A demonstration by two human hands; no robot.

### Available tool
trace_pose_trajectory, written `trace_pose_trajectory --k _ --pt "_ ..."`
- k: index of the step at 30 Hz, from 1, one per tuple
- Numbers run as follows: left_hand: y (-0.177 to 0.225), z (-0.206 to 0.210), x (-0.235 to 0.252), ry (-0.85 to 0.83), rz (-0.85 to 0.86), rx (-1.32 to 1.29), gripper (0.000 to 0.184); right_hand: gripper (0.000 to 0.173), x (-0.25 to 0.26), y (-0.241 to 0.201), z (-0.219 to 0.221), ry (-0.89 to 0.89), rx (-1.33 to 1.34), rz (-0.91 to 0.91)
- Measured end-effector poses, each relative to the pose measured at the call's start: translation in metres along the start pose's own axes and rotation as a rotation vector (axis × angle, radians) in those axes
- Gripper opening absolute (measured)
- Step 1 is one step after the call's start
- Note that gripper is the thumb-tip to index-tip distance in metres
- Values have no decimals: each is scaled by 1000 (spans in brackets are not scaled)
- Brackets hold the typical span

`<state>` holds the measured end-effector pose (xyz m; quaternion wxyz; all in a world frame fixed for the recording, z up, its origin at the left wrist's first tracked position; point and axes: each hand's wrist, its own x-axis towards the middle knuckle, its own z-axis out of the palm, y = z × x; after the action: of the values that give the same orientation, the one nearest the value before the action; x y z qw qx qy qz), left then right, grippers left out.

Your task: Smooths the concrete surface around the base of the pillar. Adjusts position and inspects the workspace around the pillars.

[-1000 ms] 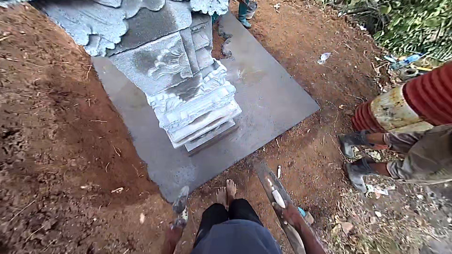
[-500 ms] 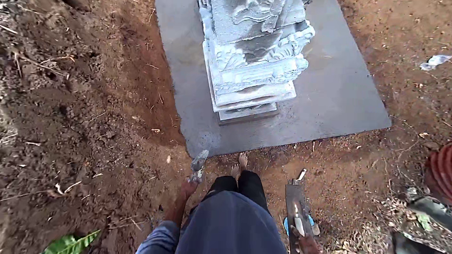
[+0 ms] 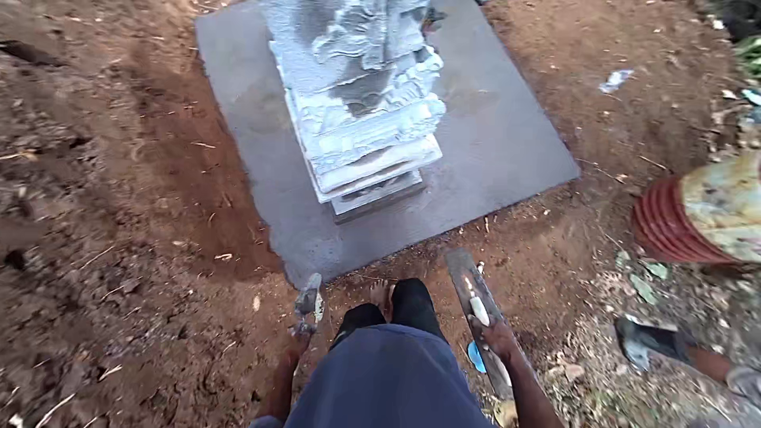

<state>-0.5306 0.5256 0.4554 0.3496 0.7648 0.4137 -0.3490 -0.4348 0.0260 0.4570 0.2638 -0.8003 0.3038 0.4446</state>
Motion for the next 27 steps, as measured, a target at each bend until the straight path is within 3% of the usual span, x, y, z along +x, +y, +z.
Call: trace_pose_trajectory --k 3,6,19,23,27 --pt "5 10 12 17 73 -65 35 62 4 7 -14 31 -34 1" --pt "20 14 9 -52 67 29 35 58 6 22 -17 42 21 1" --pt "45 86 -42 -123 0 31 38 50 13 120 -32 -93 53 135" --pt "45 103 -59 -120 13 34 42 52 26 121 -51 -95 -42 132" --pt "31 110 -69 -148 11 32 43 54 31 94 -65 -16 -45 61"
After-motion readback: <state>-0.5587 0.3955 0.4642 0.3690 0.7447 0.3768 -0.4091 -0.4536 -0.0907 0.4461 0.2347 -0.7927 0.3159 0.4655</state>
